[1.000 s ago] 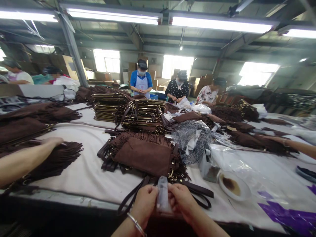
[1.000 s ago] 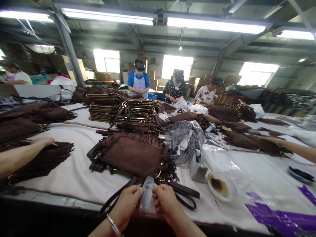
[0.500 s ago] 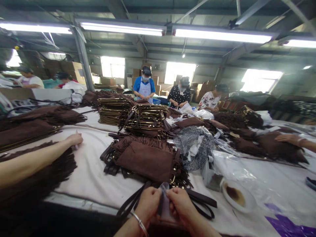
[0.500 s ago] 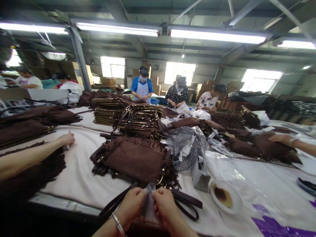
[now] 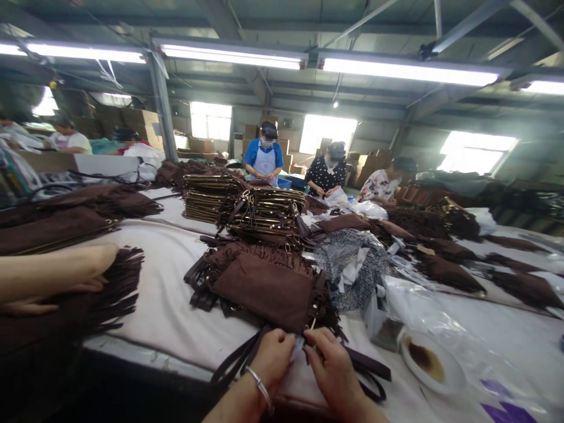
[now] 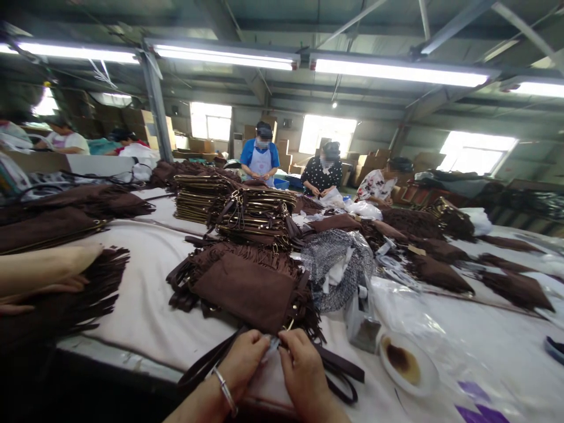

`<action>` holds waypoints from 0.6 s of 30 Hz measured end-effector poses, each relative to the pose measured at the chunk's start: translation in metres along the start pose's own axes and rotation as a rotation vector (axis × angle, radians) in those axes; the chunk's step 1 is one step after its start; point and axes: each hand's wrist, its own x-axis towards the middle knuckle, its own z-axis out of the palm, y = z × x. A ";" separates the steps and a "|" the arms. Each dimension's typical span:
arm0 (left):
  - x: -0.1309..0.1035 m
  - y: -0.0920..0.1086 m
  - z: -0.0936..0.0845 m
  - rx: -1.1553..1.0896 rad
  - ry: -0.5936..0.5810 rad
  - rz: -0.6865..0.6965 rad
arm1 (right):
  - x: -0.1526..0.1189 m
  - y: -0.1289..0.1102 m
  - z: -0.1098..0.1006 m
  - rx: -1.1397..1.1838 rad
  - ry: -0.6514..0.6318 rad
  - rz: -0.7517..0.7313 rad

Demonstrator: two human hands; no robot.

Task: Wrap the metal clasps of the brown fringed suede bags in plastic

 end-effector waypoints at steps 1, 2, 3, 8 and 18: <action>-0.001 0.000 0.000 -0.003 -0.004 0.007 | 0.002 -0.001 -0.003 -0.062 -0.003 -0.115; -0.002 -0.001 0.000 -0.002 -0.006 0.020 | 0.004 -0.002 -0.004 -0.119 -0.019 -0.207; -0.003 -0.001 -0.001 0.005 -0.006 0.038 | 0.006 -0.003 -0.005 -0.173 -0.035 -0.274; -0.012 -0.004 -0.009 0.074 -0.010 0.172 | 0.013 -0.009 -0.004 -0.326 -0.095 -0.407; -0.036 -0.015 -0.017 0.299 0.008 0.516 | 0.041 -0.030 -0.018 -0.506 -0.423 -0.437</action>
